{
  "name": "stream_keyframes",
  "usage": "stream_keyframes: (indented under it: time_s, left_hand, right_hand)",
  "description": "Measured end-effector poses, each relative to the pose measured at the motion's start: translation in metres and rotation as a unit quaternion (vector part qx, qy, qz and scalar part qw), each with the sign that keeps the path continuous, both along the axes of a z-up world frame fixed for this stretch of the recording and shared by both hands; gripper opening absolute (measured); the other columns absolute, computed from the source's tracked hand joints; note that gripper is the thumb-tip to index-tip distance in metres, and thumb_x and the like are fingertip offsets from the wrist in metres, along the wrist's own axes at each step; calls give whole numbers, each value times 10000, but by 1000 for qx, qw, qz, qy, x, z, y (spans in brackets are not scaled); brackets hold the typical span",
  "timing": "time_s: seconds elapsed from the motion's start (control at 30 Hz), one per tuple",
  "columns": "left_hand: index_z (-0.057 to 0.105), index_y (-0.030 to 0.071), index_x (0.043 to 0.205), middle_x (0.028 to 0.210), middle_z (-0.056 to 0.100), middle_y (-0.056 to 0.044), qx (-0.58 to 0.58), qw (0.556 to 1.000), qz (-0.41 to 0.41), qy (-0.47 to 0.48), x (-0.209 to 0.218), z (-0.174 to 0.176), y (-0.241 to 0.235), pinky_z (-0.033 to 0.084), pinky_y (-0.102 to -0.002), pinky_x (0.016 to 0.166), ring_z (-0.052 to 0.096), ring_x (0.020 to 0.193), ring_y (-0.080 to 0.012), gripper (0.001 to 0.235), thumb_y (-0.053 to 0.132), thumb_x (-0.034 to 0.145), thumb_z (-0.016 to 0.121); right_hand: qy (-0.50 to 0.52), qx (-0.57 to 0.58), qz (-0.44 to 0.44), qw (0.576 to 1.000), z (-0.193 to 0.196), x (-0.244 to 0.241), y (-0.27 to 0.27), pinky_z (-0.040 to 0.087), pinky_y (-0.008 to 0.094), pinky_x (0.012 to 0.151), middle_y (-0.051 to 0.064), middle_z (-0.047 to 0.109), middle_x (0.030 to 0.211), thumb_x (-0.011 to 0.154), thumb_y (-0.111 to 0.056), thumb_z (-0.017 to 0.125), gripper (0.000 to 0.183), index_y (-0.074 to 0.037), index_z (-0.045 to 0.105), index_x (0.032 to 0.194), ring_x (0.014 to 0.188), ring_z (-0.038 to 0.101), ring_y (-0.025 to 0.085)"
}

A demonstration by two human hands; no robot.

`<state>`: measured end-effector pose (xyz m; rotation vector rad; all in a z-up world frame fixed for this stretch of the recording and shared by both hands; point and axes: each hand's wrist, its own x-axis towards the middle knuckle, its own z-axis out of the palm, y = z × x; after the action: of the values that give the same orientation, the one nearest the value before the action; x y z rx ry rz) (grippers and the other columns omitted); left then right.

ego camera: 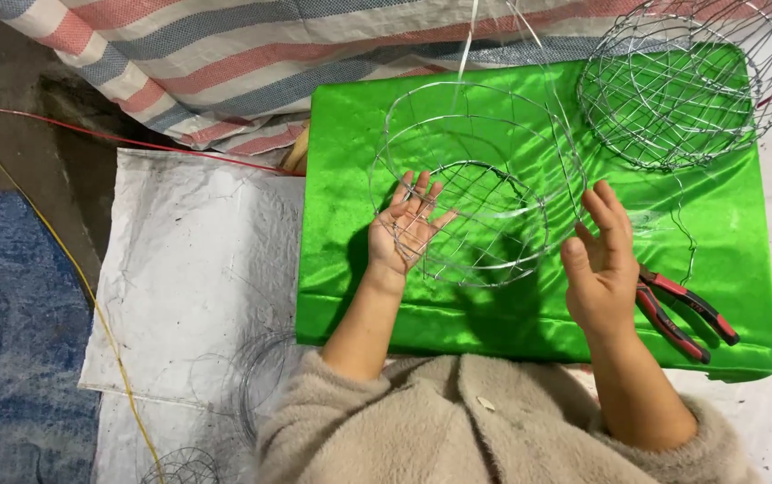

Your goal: Assembling a wire mesh structure by twisting wire components together using pliers.

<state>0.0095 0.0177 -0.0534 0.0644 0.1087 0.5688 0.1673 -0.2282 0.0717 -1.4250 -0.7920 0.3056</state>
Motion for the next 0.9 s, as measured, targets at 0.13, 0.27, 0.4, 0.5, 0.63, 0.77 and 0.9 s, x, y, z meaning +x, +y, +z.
stream_keyframes:
  time_s: [0.13, 0.27, 0.4, 0.5, 0.63, 0.77, 0.9]
  left_hand:
    - [473, 133, 1500, 1550, 501, -120, -7, 1000, 11, 8, -2, 1, 1, 218, -800, 1178, 486, 1423, -368, 539, 6, 976, 467]
    - [518, 121, 1450, 1542, 510, -136, -30, 999, 15, 14, -1, 3, 2, 261, -777, 1186, 490, 1416, -377, 453, 93, 999, 485]
    - [535, 163, 1441, 1505, 538, -165, 0, 999, 19, 42, -1, 6, -3, 384, -708, 1159, 513, 1395, -383, 518, 501, 1049, 516]
    - [460, 192, 1499, 1424, 583, -183, 18, 993, 35, 108, -7, 9, -7, 474, -649, 1119, 569, 1324, -393, 694, 677, 1004, 486]
    - [397, 181, 1532, 1267, 646, -122, 45, 967, 55, 243, -22, 18, -17, 514, -645, 1079, 640, 1212, -372, 930, 850, 885, 425]
    - [421, 360, 1495, 1470, 508, -125, 94, 967, 114, 208, -36, 50, -55, 490, -593, 1093, 543, 1336, -388, 815, 832, 832, 472]
    - [-86, 356, 1634, 1705, 131, -238, 279, 923, 163, 208, -46, 50, -78, 320, -625, 1180, 297, 1506, -492, 1153, 298, 866, 773]
  right_hand:
    - [-45, -20, 7, 999, -10, -13, 2, 387, 488, 1151, 157, 284, 1671, 1001, -146, 652, 613, -44, 432, 1564, 1519, 351, 318]
    - [-40, -12, 16, 999, -8, -21, 7, 447, 528, 1087, 208, 344, 1605, 927, -123, 734, 748, -16, 386, 1581, 1461, 415, 379]
    - [-47, 15, -2, 999, -13, -18, 10, 508, 425, 1002, 210, 544, 1445, 901, -56, 777, 775, 22, 387, 1566, 1349, 532, 321]
    - [-18, 23, -3, 1000, -16, -6, 13, 548, 415, 940, 221, 591, 1343, 900, 14, 770, 727, 26, 423, 1537, 1251, 583, 313]
    - [9, 19, 1, 1000, -14, 10, 15, 583, 367, 891, 204, 622, 1255, 943, 74, 729, 591, 48, 483, 1479, 1205, 621, 288]
    - [1, 13, 7, 1000, -10, 11, 17, 631, 389, 808, 232, 640, 1114, 931, 156, 729, 432, 121, 601, 1342, 1096, 663, 297]
    - [-54, -18, 22, 998, 3, 3, 19, 620, 318, 997, 204, 587, 1188, 1010, 145, 678, 280, 72, 628, 1276, 1096, 670, 266]
